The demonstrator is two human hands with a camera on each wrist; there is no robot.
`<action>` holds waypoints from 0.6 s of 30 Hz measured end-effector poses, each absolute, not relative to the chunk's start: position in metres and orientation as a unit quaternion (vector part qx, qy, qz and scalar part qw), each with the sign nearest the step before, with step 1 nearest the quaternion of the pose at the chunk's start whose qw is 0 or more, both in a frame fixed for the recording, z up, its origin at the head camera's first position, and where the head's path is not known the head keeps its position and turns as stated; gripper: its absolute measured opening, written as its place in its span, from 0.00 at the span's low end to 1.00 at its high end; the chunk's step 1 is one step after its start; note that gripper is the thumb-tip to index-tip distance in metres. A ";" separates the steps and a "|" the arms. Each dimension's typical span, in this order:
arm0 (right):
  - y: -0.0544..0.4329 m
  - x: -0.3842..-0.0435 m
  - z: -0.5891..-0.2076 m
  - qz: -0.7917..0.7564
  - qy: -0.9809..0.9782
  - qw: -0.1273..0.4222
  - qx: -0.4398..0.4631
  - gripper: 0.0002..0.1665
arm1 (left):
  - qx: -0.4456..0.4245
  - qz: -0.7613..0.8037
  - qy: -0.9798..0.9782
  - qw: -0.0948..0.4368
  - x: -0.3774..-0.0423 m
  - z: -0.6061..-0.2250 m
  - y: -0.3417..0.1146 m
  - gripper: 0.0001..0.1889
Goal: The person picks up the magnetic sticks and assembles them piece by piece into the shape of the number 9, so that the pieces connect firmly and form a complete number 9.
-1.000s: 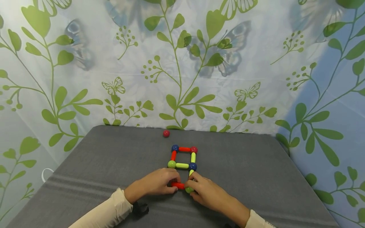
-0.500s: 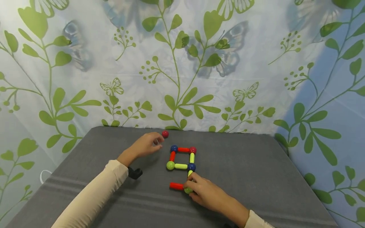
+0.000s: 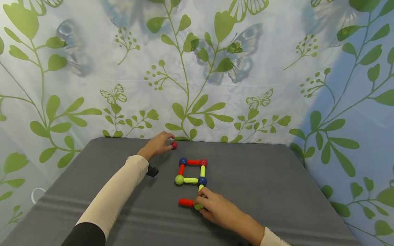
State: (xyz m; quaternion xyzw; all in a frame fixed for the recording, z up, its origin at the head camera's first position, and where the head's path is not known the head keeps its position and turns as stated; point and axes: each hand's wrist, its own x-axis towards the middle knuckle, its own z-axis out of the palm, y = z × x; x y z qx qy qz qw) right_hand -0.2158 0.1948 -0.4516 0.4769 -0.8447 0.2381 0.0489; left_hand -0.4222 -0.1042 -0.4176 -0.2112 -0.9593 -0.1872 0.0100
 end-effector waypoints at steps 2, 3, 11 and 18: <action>0.194 -0.216 -0.452 0.236 -0.847 0.050 0.474 0.25 | -0.212 -0.182 -0.960 0.007 -0.427 -0.421 -0.102 0.22; 0.194 -0.216 -0.453 0.236 -0.847 0.050 0.474 0.25 | -0.214 -0.179 -0.960 0.006 -0.428 -0.422 -0.101 0.23; 0.192 -0.216 -0.455 0.237 -0.845 0.050 0.476 0.25 | -0.217 -0.160 -0.963 -0.015 -0.433 -0.439 -0.101 0.21; 0.194 -0.217 -0.455 0.242 -0.847 0.048 0.470 0.25 | -0.253 -0.178 -0.951 0.000 -0.430 -0.445 -0.105 0.17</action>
